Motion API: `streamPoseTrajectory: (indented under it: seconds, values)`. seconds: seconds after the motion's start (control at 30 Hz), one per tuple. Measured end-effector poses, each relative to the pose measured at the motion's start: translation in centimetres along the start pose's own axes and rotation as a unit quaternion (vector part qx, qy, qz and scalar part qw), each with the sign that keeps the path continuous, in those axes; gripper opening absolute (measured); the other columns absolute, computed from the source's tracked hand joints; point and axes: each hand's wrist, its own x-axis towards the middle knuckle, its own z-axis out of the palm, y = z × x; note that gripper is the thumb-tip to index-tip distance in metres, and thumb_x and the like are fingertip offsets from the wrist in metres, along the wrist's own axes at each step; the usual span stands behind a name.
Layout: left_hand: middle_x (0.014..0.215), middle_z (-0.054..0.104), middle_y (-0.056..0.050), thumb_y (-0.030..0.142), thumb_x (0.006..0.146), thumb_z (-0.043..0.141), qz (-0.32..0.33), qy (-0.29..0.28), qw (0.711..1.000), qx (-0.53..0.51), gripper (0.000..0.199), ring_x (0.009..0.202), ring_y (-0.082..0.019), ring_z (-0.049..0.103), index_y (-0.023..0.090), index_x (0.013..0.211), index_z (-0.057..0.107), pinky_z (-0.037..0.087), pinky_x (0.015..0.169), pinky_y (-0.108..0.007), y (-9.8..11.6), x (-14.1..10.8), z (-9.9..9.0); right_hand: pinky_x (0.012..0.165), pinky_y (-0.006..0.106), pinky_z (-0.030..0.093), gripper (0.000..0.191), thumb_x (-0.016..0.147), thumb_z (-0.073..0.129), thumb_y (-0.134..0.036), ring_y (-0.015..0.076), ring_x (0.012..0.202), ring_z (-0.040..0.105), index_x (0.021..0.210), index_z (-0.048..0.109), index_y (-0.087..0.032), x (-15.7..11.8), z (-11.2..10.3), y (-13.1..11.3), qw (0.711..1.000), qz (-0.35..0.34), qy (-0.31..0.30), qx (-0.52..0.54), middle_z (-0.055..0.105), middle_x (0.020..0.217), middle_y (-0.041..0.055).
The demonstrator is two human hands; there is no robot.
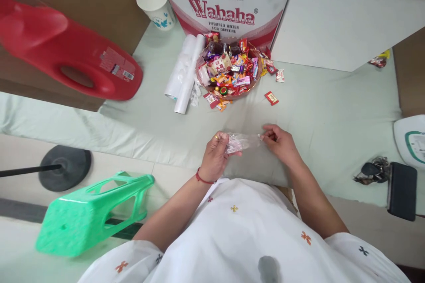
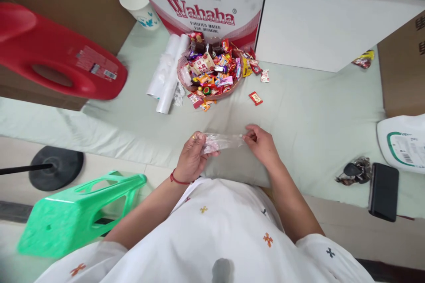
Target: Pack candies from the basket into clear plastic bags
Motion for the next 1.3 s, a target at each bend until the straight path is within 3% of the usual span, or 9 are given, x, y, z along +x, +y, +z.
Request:
streamPoseTrajectory:
  seconds: [0.23,0.4,0.53,0.67,0.77,0.9,1.1,1.2,1.3]
  values:
    - [0.056,0.041,0.009,0.062,0.073,0.084,0.047,0.131,0.987,0.081,0.053,0.042,-0.004,0.034,0.02,0.071,0.052,0.035,0.039,-0.019,-0.1,0.6,-2.5,0.048,0.025,0.031,0.029,0.076,0.08,-0.047,0.0086,0.051,0.041,0.085,0.074,-0.02,0.4,-2.4,0.2,0.993,0.041,-0.012,0.109,0.054,0.062,-0.0042]
    - [0.053,0.037,0.009,0.064,0.078,0.078,0.054,0.113,0.987,0.096,0.054,0.044,-0.006,0.031,0.02,0.067,0.048,0.031,0.038,-0.02,0.2,0.8,-2.7,0.051,0.026,0.033,0.026,0.081,0.075,-0.045,0.0104,0.055,0.042,0.089,0.073,-0.02,0.2,-4.2,1.1,0.997,0.04,0.051,0.046,0.052,0.063,-0.0042]
    - [0.053,0.038,0.008,0.069,0.079,0.073,0.01,0.014,0.988,0.154,0.056,0.043,-0.005,0.031,0.02,0.065,0.05,0.029,0.037,-0.02,1.3,0.4,-1.7,0.071,0.032,0.049,0.026,0.092,0.066,-0.046,0.0173,0.076,0.058,0.101,0.073,-0.022,-0.7,-3.8,-0.5,0.991,-0.095,0.041,-0.086,0.068,0.089,0.0049]
    - [0.052,0.039,0.007,0.07,0.079,0.072,-0.075,-0.162,0.953,0.245,0.057,0.044,-0.005,0.034,0.017,0.067,0.056,0.029,0.04,-0.019,2.5,0.2,-0.1,0.094,0.039,0.05,0.033,0.09,0.072,-0.048,0.0254,0.11,0.061,0.114,0.072,-0.025,-1.5,-1.7,-3.3,0.946,-0.254,-0.174,-0.104,0.07,0.116,0.0104]
    - [0.054,0.043,0.007,0.069,0.076,0.077,-0.067,-0.165,0.952,0.25,0.055,0.044,-0.005,0.037,0.016,0.071,0.059,0.032,0.041,-0.019,3.1,0.8,0.5,0.078,0.032,0.05,0.026,0.096,0.064,-0.048,0.0186,0.085,0.062,0.094,0.071,-0.023,-1.6,-0.4,-3.7,0.943,-0.196,-0.261,-0.061,0.069,0.088,0.0043]
    - [0.059,0.047,0.008,0.064,0.069,0.085,-0.038,-0.052,0.982,0.176,0.054,0.044,-0.003,0.034,0.017,0.071,0.057,0.031,0.039,-0.018,3.4,2.0,-0.1,0.058,0.026,0.04,0.034,0.098,0.059,-0.053,0.0128,0.063,0.05,0.086,0.063,-0.021,-1.9,0.0,-2.4,0.982,-0.051,-0.183,0.005,0.057,0.071,-0.0019]
    - [0.055,0.045,0.008,0.059,0.068,0.087,-0.106,-0.1,0.975,0.167,0.052,0.042,-0.003,0.033,0.017,0.071,0.057,0.029,0.038,-0.018,3.3,2.0,-0.1,0.087,0.032,0.05,0.033,0.09,0.07,-0.05,0.0196,0.098,0.063,0.111,0.068,-0.024,-2.3,0.5,-2.3,0.976,-0.142,-0.168,0.001,0.069,0.109,0.0054]
    - [0.059,0.05,0.006,0.06,0.069,0.086,-0.115,-0.132,0.971,0.163,0.051,0.044,-0.004,0.036,0.017,0.073,0.058,0.03,0.039,-0.019,3.3,2.4,0.5,0.074,0.029,0.049,0.026,0.09,0.069,-0.048,0.0162,0.079,0.06,0.097,0.071,-0.023,-2.2,1.1,-2.5,0.97,-0.115,-0.215,0.0,0.067,0.087,0.0018]
    - [0.061,0.05,0.008,0.055,0.071,0.086,-0.016,-0.044,0.985,0.165,0.047,0.048,-0.006,0.039,0.019,0.087,0.062,0.036,0.045,-0.02,3.3,3.0,0.4,0.055,0.025,0.039,0.03,0.091,0.066,-0.051,0.0117,0.057,0.047,0.086,0.07,-0.021,-1.9,1.5,-1.9,0.985,-0.021,-0.167,0.049,0.056,0.066,-0.0032]
